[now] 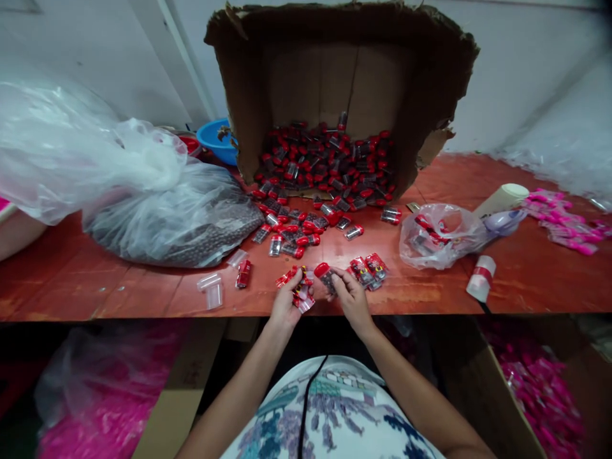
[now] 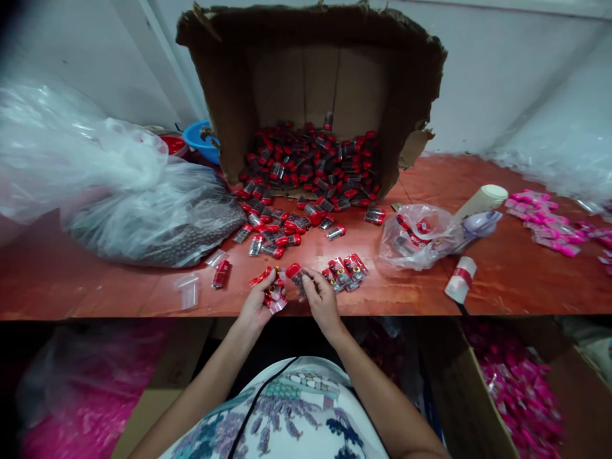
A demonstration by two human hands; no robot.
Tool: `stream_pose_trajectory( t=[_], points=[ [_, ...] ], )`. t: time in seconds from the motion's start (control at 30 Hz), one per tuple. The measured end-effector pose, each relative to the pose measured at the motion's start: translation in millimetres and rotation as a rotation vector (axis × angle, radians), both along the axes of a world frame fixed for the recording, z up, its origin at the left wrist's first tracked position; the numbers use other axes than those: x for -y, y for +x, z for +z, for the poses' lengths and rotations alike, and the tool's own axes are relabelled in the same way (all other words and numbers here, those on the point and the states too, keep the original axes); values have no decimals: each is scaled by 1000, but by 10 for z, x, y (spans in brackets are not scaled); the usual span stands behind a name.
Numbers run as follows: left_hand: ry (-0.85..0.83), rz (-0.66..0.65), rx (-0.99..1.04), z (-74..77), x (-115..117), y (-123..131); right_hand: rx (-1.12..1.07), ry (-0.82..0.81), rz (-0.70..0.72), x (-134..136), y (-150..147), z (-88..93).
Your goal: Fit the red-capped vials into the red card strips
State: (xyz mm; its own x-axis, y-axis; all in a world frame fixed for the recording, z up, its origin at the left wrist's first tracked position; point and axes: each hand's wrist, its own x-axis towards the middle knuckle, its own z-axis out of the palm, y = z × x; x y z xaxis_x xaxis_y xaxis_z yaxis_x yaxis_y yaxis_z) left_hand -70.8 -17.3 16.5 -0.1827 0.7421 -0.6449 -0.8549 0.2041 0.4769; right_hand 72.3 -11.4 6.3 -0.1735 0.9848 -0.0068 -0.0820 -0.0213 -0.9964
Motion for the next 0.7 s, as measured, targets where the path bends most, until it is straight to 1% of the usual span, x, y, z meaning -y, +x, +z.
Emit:
stream_pose_trajectory(
  t=[0.13, 0.27, 0.5, 0.6, 0.7],
  points=[
    [-30, -9, -22, -6, 7, 35, 43, 15, 6, -10, 28, -46],
    [-33, 4, -33, 16, 5, 32, 46, -8, 5, 11, 44, -98],
    [-37, 2, -39, 27, 3, 58, 52, -23, -66, 27, 48, -25],
    [-36, 0, -35, 13, 5, 66, 54, -18, -69, 23, 54, -3],
    [-25, 3, -23, -2, 3, 58, 47, -20, -66, 34, 56, -18]
  ],
)
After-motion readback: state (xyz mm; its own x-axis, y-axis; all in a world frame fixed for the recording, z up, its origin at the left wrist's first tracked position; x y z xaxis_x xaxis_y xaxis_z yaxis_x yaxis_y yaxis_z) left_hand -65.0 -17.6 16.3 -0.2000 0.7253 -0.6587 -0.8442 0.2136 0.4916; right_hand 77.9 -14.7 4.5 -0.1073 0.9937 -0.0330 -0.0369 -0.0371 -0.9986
